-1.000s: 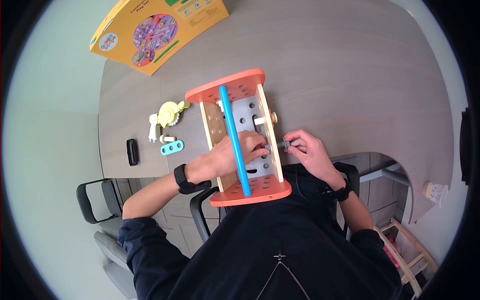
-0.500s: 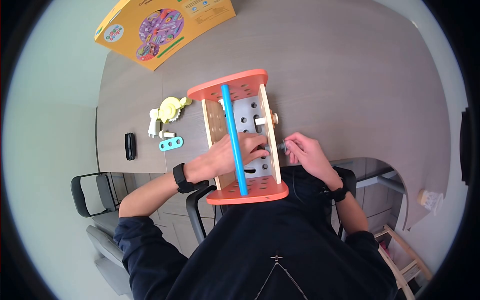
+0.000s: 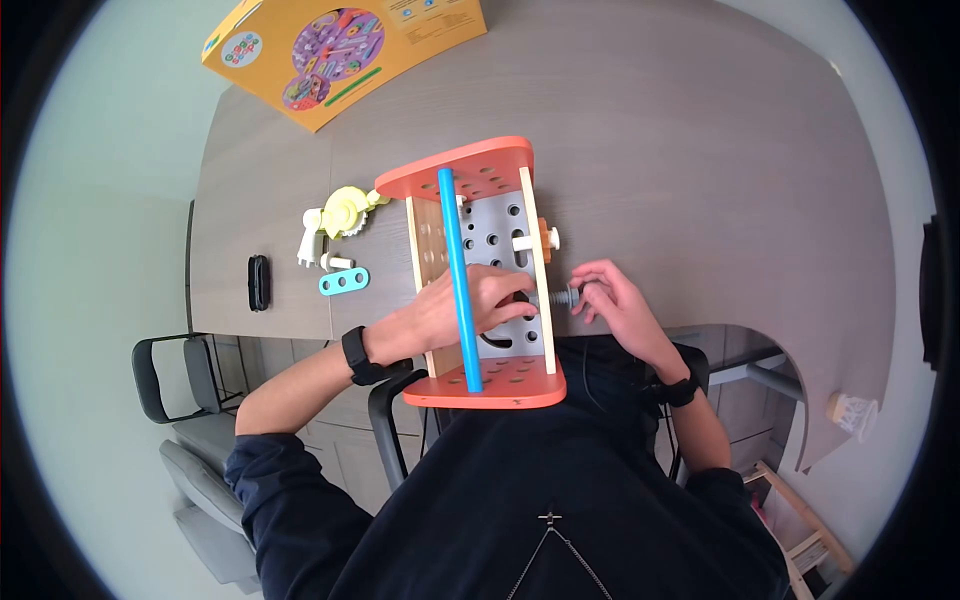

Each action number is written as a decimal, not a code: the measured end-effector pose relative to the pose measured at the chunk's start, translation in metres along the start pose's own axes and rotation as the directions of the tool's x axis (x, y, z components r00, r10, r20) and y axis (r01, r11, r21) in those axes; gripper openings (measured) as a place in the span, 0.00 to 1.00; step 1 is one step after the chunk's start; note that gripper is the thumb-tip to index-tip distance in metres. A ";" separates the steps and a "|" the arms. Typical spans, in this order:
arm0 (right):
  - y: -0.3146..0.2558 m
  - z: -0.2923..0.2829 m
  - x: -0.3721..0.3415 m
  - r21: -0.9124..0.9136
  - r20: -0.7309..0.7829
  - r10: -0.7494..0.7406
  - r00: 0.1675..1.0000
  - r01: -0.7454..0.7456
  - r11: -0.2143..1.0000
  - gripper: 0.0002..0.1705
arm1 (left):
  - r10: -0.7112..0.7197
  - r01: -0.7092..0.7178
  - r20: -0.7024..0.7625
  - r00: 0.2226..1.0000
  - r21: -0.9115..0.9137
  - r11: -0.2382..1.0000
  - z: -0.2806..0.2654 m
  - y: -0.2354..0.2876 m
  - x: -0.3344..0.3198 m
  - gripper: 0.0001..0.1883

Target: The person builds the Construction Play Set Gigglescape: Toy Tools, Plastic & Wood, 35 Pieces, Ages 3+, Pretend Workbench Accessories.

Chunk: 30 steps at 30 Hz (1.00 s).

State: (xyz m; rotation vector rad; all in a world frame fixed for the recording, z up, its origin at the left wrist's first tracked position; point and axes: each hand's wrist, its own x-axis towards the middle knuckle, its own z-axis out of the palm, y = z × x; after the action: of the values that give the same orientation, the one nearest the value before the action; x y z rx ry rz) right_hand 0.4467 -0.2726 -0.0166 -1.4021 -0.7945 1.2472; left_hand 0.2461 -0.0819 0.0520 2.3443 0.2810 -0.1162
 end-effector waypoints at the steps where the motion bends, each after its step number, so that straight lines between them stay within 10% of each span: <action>1: 0.000 -0.002 -0.005 0.083 0.032 -0.012 0.999 0.010 0.996 0.14 | -0.009 0.009 0.007 1.000 -0.004 1.000 -0.001 0.001 0.000 0.17; 14: -0.002 0.005 0.005 0.059 0.042 0.031 0.999 -0.033 0.998 0.08 | 0.000 0.000 -0.019 1.000 -0.023 1.000 -0.001 0.000 -0.003 0.17; 20: 0.015 0.004 0.018 -0.175 0.000 0.158 0.987 -0.155 0.972 0.24 | -0.011 0.010 -0.015 1.000 -0.019 1.000 -0.001 0.000 -0.003 0.17; 23: 0.007 -0.003 0.015 -0.390 -0.006 0.204 0.979 -0.190 0.901 0.16 | -0.004 0.004 -0.021 1.000 -0.018 1.000 -0.001 -0.002 -0.004 0.18; 30: 0.002 0.005 -0.002 0.098 0.079 -0.124 0.989 0.116 0.988 0.13 | -0.007 0.007 -0.026 1.000 -0.029 1.000 -0.001 -0.003 -0.007 0.18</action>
State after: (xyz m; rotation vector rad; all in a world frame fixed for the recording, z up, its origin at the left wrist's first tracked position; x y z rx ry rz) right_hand 0.4417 -0.2736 -0.0173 -1.2160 -0.8554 1.2408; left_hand 0.2387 -0.0805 0.0519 2.3179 0.3021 -0.0842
